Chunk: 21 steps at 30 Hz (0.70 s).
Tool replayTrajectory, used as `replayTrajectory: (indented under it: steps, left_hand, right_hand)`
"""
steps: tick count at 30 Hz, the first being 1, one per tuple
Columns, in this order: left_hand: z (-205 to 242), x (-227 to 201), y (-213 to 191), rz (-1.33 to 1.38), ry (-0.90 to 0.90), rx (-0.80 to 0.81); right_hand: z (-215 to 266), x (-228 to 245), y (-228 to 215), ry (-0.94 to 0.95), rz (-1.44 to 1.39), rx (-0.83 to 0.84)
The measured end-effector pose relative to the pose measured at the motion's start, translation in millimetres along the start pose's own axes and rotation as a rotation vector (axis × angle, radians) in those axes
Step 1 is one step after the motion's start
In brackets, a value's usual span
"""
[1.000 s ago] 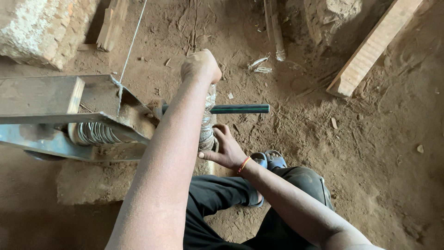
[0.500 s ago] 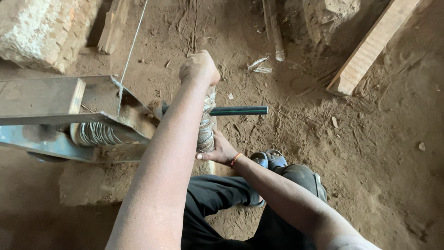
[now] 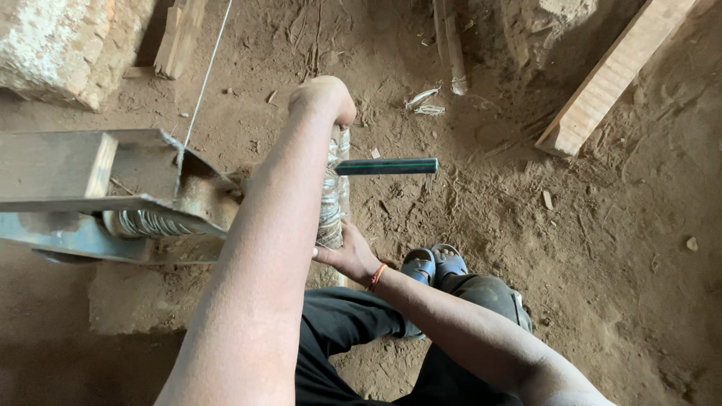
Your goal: The person winds a length of rope around a central spool or pulley mechanism by hand, turning the spool repeatedly.
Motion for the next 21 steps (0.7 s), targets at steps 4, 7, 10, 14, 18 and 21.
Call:
replayTrajectory:
  steps: [4, 7, 10, 14, 18, 21]
  left_hand:
    - [-19.4, 0.0, 8.1, -0.036, 0.005, 0.122]
    - [-29.2, 0.6, 11.5, -0.040, 0.003, 0.151]
    - [-32.7, 4.3, 15.7, -0.044, 0.002, 0.168]
    - [-34.5, 6.4, 15.7, -0.043, 0.002, 0.170]
    - [-36.7, 4.9, 17.1, -0.040, 0.009, 0.180]
    - [-37.3, 5.0, 16.4, -0.040, 0.013, 0.181]
  right_hand:
    - [2.9, 5.0, 2.7, 0.056, -0.058, -0.011]
    - [2.7, 4.3, -0.3, 0.094, 0.025, -0.060]
    - [6.3, 13.7, 5.5, 0.049, -0.061, 0.032]
    - [6.0, 14.5, 4.4, 0.122, -0.045, 0.040]
    - [4.0, 19.3, 10.7, 0.073, -0.074, 0.148]
    - [3.3, 12.6, 9.4, 0.072, -0.022, 0.266]
Point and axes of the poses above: each hand's wrist, its own z-axis away from the middle knuckle, its own y-axis out of the palm, x = y × z, the point moved 10 cm from there along -z, towards the middle knuckle, and after that the axes turned 11 degrees about y, right-handed, at the moved point
